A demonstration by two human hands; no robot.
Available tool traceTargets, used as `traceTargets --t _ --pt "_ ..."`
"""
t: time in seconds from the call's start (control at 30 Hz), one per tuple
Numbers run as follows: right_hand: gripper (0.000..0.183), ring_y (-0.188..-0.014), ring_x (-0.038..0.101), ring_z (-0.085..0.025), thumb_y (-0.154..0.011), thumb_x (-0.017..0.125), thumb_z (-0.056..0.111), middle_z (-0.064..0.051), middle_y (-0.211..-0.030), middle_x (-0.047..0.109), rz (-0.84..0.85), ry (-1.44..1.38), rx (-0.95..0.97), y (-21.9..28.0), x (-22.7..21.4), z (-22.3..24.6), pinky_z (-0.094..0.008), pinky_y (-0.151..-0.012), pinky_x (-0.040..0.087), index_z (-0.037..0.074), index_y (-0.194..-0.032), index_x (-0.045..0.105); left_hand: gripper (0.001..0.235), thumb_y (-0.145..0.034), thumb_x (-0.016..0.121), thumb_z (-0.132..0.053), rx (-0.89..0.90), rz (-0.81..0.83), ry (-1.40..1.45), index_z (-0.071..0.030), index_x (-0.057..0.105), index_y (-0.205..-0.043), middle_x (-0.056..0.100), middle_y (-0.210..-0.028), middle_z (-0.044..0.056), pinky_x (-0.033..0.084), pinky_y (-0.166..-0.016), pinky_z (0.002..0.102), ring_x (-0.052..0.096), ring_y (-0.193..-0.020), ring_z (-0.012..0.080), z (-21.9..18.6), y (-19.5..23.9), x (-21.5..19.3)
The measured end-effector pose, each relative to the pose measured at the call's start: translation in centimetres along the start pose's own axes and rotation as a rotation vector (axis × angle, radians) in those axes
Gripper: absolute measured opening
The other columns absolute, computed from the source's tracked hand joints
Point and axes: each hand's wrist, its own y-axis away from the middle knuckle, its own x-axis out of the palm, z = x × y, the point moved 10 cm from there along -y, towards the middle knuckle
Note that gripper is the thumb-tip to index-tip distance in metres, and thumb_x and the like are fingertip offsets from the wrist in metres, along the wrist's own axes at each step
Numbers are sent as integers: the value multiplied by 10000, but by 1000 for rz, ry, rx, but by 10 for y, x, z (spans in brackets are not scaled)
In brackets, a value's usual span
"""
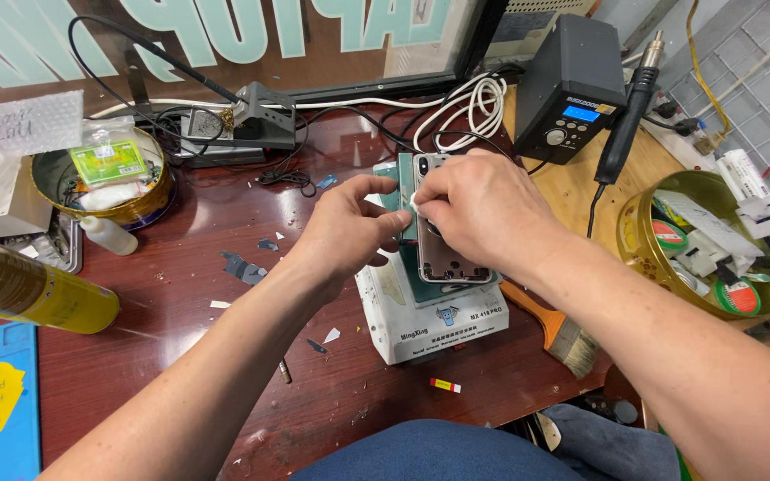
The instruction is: The person uses a small brush to sweep debris from the back of a smartphone, then sprays a cleaning agent onto a tissue and wipes the phone's back surface. The phone remains clamped in a holder throughout the process.
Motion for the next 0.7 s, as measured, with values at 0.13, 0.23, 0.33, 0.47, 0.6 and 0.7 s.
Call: traceTargets --t 0.13,0.23,0.33,0.47,0.6,0.7 --pt "104 -898 654 -303 -805 746 171 -65 -867 742 20 -7 -124 22 -5 23 -437 -814 527 110 -862 808 526 -871 736 -152 15 -10 -1 -75 582 -1368 733 -940 83 580 -602 326 688 -753 157 0 -1 0" --pt "102 -864 653 -277 -793 756 171 -44 -837 733 72 -62 -213 39 -10 37 -414 -785 534 115 -866 801 525 -869 737 -145 9 -12 -4 -76 587 -1368 733 -942 101 571 -597 334 686 -752 168 -1 -2 0" --pt "88 -851 652 -253 -784 758 152 -19 -820 733 133 -94 -298 47 -23 40 -394 -781 539 130 -858 800 523 -871 737 -136 8 -10 -22 -73 583 -1366 730 -960 105 581 -607 341 687 -769 180 -3 -2 0" --pt "90 -855 644 -240 -816 764 162 -12 -840 735 114 -54 -235 39 -26 30 -388 -765 530 146 -891 812 518 -874 728 -135 -12 -14 -34 -73 579 -1366 733 -981 115 593 -625 351 701 -804 196 -4 -1 -4" --pt "117 -892 654 -228 -826 731 147 -3 -857 734 77 -121 -253 54 -14 37 -367 -820 543 138 -923 796 521 -878 731 -143 -5 -15 -91 -69 574 -1370 736 -989 128 609 -638 361 714 -830 208 -9 1 -1" --pt "115 -872 652 -245 -791 745 161 -14 -849 741 137 -40 -247 61 -20 29 -379 -802 538 135 -888 800 507 -859 746 -164 -16 -32 -67 -83 601 -1338 753 -1006 128 612 -676 390 728 -817 237 -12 9 -2"
